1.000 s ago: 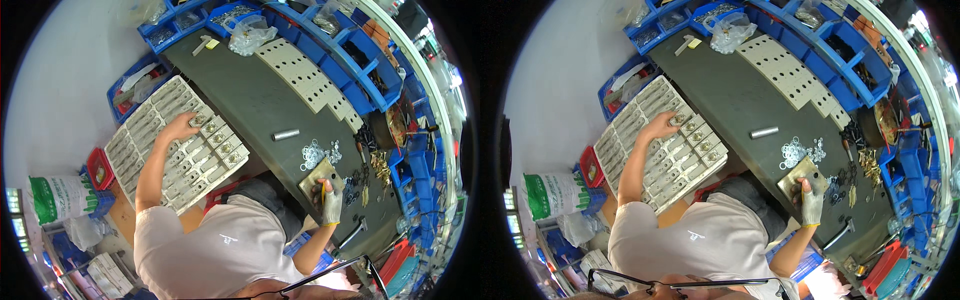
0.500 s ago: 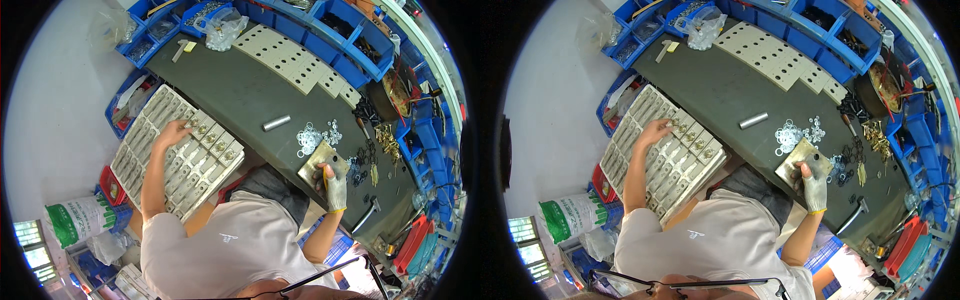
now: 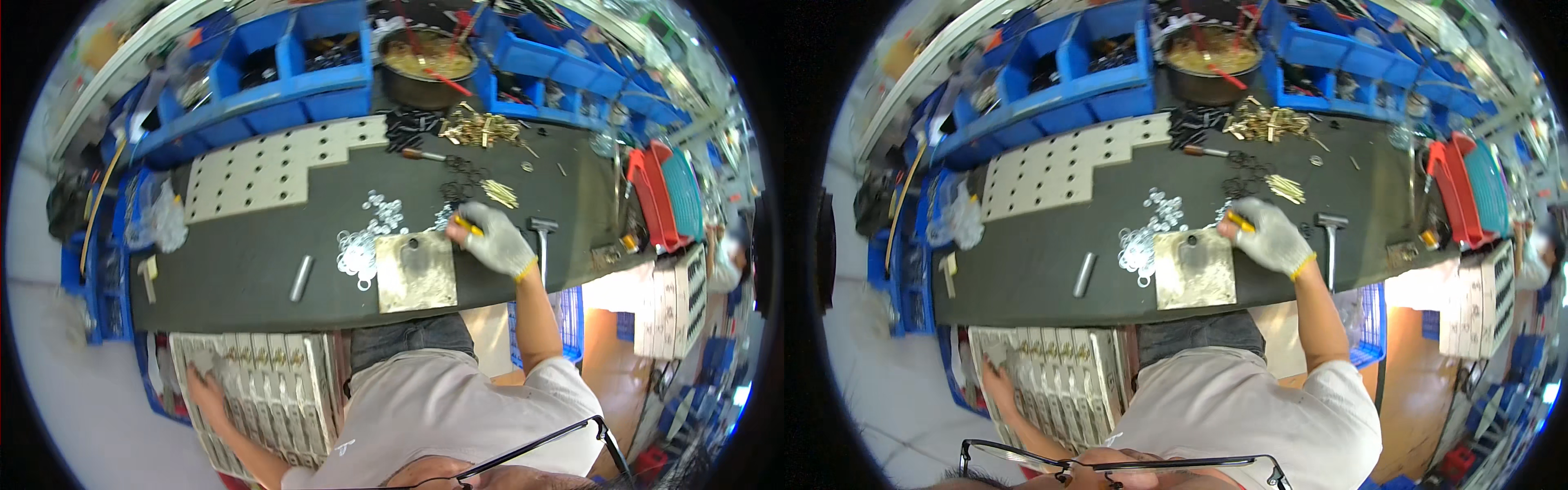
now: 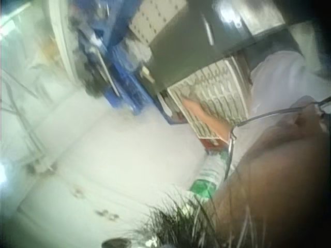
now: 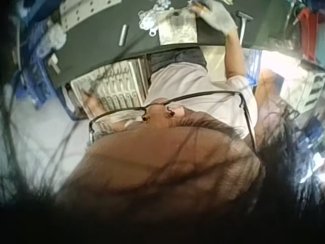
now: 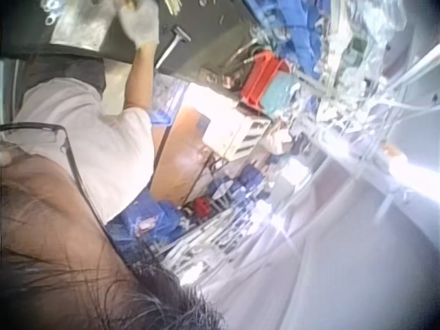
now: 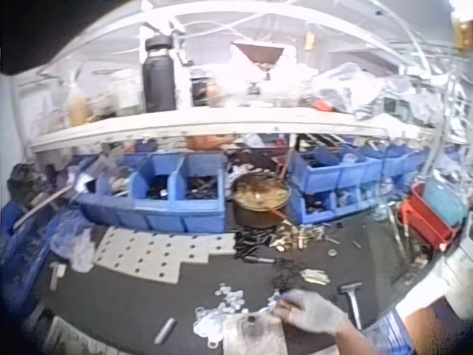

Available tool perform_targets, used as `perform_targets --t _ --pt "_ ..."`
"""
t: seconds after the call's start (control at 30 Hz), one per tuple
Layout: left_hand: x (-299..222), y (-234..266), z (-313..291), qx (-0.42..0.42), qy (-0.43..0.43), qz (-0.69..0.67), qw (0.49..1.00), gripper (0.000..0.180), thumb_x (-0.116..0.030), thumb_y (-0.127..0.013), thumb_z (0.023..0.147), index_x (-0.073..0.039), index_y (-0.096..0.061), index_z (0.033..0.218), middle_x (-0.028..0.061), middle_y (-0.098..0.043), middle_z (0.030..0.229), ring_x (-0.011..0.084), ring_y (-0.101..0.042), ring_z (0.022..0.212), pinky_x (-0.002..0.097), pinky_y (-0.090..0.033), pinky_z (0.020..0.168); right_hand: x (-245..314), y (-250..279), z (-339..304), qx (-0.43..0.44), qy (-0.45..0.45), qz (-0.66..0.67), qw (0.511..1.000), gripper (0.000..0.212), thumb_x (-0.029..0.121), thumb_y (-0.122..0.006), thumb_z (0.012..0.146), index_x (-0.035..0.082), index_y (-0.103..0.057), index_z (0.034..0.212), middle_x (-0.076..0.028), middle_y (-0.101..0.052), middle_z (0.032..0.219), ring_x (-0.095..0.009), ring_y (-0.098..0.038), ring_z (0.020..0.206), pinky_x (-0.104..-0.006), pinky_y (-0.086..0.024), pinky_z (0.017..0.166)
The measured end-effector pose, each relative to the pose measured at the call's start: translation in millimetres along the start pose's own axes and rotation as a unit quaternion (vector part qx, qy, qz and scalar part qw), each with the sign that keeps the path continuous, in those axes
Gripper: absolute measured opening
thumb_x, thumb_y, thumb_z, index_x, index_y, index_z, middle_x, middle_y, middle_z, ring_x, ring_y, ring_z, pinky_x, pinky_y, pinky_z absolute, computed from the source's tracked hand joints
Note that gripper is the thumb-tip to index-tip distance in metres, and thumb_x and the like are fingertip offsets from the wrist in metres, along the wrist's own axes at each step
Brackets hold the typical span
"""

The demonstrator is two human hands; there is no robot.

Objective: Manually assembling small metal mechanical components using hand tools like a hammer and pliers at a workstation.

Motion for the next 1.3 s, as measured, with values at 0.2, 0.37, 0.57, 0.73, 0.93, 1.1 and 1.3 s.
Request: perform_targets --t 0.2,0.37,0.57,0.73,0.93,1.1,1.3 --pt "-216.6 54.9 69.1 0.008 0.077 -0.452 0.889 0.081 0.001 -0.057 0.095 -0.017 -0.022 0.166 0.0121 -0.068 0.112 0.0112 -0.056 0.075 0.0227 -0.047 0.063 -62.8 22.2 116.6 -0.070 0.052 -0.152 0.984 0.027 0.025 -0.066 0.094 0.005 -0.072 0.111 -0.020 -0.070 0.110 -0.041 -0.067 0.103 -0.0466 -0.052 0.092" --pt "-370.0 3.0 68.8 0.191 0.099 -0.629 0.747 0.074 0.005 -0.083 0.073 -0.007 -0.051 0.139 0.0069 -0.065 0.109 0.0192 -0.067 0.100 0.0333 -0.058 0.088 -76.7 -5.1 202.2 -0.022 0.091 -0.243 0.965 0.023 0.020 -0.064 0.092 0.009 -0.074 0.110 -0.019 -0.071 0.110 -0.040 -0.068 0.105 -0.0470 -0.053 0.095" --pt "-501.1 -31.7 52.9 0.235 -0.243 -0.542 0.770 0.061 -0.012 -0.095 0.066 -0.003 -0.068 0.120 0.0133 -0.062 0.122 0.0290 -0.059 0.115 0.0398 -0.050 0.098 -69.4 -1.9 202.7 0.039 0.105 -0.294 0.949 0.025 0.021 -0.069 0.091 0.010 -0.074 0.113 -0.017 -0.069 0.113 -0.036 -0.067 0.109 -0.0459 -0.053 0.097" --pt "-522.9 -55.1 46.0 0.214 -0.305 -0.471 0.800 0.064 -0.022 -0.091 0.073 -0.004 -0.064 0.129 0.0151 -0.064 0.124 0.0351 -0.055 0.118 0.0447 -0.039 0.107 -35.9 22.8 120.9 0.018 0.110 -0.125 0.986 0.027 0.024 -0.075 0.090 0.009 -0.074 0.111 -0.016 -0.067 0.112 -0.036 -0.066 0.106 -0.0434 -0.052 0.092" --pt "-524.7 -60.7 48.9 0.183 -0.306 -0.484 0.799 0.069 -0.020 -0.090 0.072 -0.003 -0.062 0.132 0.0138 -0.064 0.126 0.0343 -0.057 0.118 0.0444 -0.041 0.105 10.1 -8.0 6.4 0.032 0.003 0.127 0.991 0.035 0.025 -0.081 0.088 -0.001 -0.072 0.111 -0.011 -0.071 0.097 -0.015 -0.066 0.091 -0.0311 -0.053 0.084" --pt "-522.9 -67.4 45.7 0.186 -0.312 -0.486 0.795 0.066 -0.016 -0.089 0.070 -0.005 -0.063 0.130 0.0132 -0.065 0.125 0.0339 -0.057 0.119 0.0449 -0.042 0.105 6.2 -53.8 -21.3 0.002 0.019 0.167 0.986 0.034 0.023 -0.080 0.087 0.001 -0.072 0.112 -0.012 -0.072 0.097 -0.022 -0.070 0.087 -0.0348 -0.055 0.081" --pt "-520.7 -67.9 40.6 0.179 -0.307 -0.488 0.797 0.066 -0.009 -0.083 0.067 -0.004 -0.065 0.129 0.0131 -0.066 0.128 0.0334 -0.058 0.120 0.0431 -0.041 0.108 2.4 -68.8 -34.1 -0.076 0.078 0.050 0.993 0.035 0.022 -0.080 0.087 0.004 -0.072 0.116 -0.017 -0.071 0.101 -0.033 -0.071 0.093 -0.0387 -0.056 0.083"
Point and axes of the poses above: each hand's wrist, its own z-axis towards the middle knuckle, its own y-axis out of the back of the hand, x = y × z, the point moved 3 cm from there along z, towards the middle knuckle
